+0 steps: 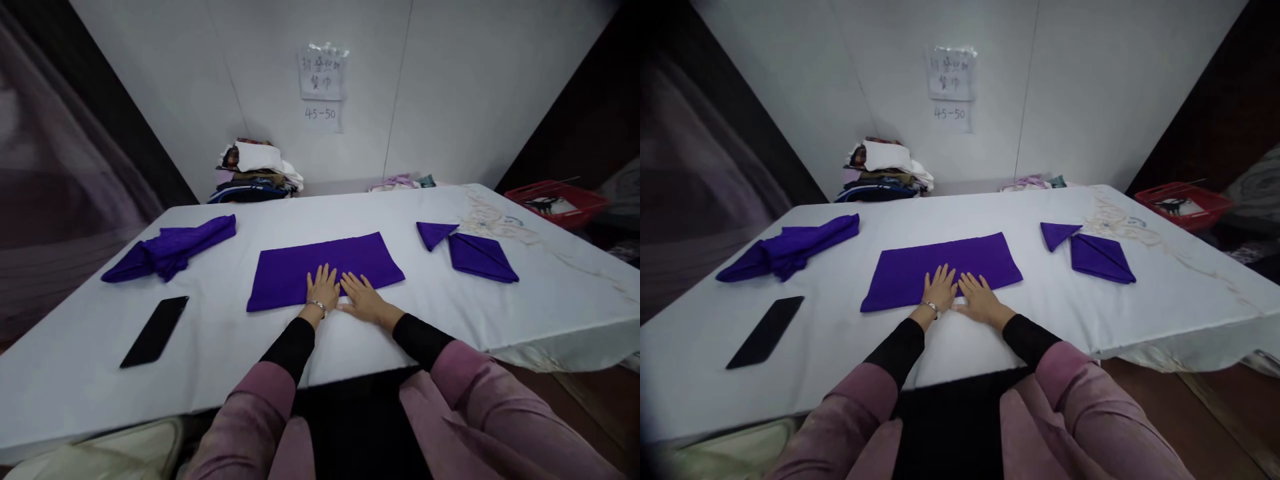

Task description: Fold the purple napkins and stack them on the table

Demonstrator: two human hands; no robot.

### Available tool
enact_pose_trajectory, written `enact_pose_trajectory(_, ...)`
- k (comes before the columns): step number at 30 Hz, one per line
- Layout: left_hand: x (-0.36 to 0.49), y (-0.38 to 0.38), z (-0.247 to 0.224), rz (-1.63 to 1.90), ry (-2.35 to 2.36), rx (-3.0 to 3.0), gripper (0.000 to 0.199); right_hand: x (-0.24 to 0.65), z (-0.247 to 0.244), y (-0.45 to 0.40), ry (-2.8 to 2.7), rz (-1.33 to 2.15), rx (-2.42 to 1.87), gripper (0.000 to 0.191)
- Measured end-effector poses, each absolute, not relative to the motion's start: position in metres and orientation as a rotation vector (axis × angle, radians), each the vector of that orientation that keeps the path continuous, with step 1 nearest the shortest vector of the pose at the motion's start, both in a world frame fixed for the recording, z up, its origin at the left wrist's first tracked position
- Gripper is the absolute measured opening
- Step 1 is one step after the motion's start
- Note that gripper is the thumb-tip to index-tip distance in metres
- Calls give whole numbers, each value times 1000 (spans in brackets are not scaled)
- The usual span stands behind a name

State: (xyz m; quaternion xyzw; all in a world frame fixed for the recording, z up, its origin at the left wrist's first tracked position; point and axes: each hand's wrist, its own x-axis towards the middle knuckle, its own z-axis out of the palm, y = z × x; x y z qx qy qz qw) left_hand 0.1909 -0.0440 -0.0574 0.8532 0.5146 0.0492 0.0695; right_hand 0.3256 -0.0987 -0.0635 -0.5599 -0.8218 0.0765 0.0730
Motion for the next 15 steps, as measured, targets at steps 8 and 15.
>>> enact_pose_trajectory(8, 124, -33, -65, 20, 1793, 2428, 60, 391, -76, -117, -2364, 222, -1797, 75)
enact_pose_trajectory(15, -1, -25, -65, -11, 2198, 2124, 59, 441, -82, -139, -2256, 118, -1950, 70)
